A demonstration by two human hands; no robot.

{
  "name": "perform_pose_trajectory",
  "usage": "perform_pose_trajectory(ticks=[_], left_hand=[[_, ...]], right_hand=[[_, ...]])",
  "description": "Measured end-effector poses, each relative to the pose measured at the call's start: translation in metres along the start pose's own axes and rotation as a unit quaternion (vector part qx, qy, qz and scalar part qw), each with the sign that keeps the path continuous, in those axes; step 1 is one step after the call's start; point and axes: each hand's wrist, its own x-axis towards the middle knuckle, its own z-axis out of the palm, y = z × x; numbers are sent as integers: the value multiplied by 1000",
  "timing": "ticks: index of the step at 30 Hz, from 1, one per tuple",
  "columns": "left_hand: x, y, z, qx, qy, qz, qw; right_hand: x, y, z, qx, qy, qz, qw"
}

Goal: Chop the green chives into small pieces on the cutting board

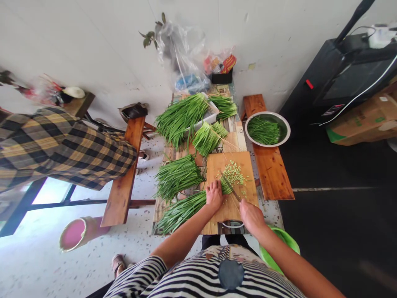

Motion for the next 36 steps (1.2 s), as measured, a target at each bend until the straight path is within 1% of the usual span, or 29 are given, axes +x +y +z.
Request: perform_pose_trajectory(ticks=[4, 7, 10, 13, 15, 18, 20, 23, 26, 29, 31, 32, 34, 36], left_hand=[[3, -1, -7, -9, -19, -5, 1000], [4, 0, -13, -19, -28, -5, 999], [-3, 0, -20, -34, -31, -10, 999], [-17, -1, -22, -61, -17, -7, 998], [-25, -2, -18, -79, 14, 2, 997], [-28, 2, -10, -103, 69, 5, 992], [-19, 13, -8, -115, 88, 3, 989], [7, 38, -14, -126, 82, 5, 989], [40, 61, -24, -124, 60, -11, 990], [65, 70, -33, -123, 46, -39, 991], [71, 66, -38, -133, 34, -39, 990], [69, 60, -41, -139, 29, -34, 989], [57, 43, -45, -147, 24, -23, 988], [35, 21, -44, -147, 31, -32, 988]], right_hand=[[13, -4, -3, 10, -7, 3, 1000], [25, -9, 4, 10, 3, 11, 1000], [28, -7, 16, 18, 21, 14, 1000], [20, 5, 26, 31, 48, 7, 998], [12, 17, 30, 43, 79, -1, 996], [0, 38, 27, 60, 182, -3, 981], [-8, 49, 19, 60, 252, 13, 966], [-20, 59, 0, 50, 305, 36, 951], [-28, 62, -15, 35, 333, 29, 942], [-32, 61, -17, 29, 337, 23, 941], [-33, 58, -14, 35, 325, 20, 945], [-33, 56, -12, 39, 318, 20, 947], [-33, 50, -9, 46, 304, 22, 951], [-33, 42, -7, 52, 289, 11, 956]])
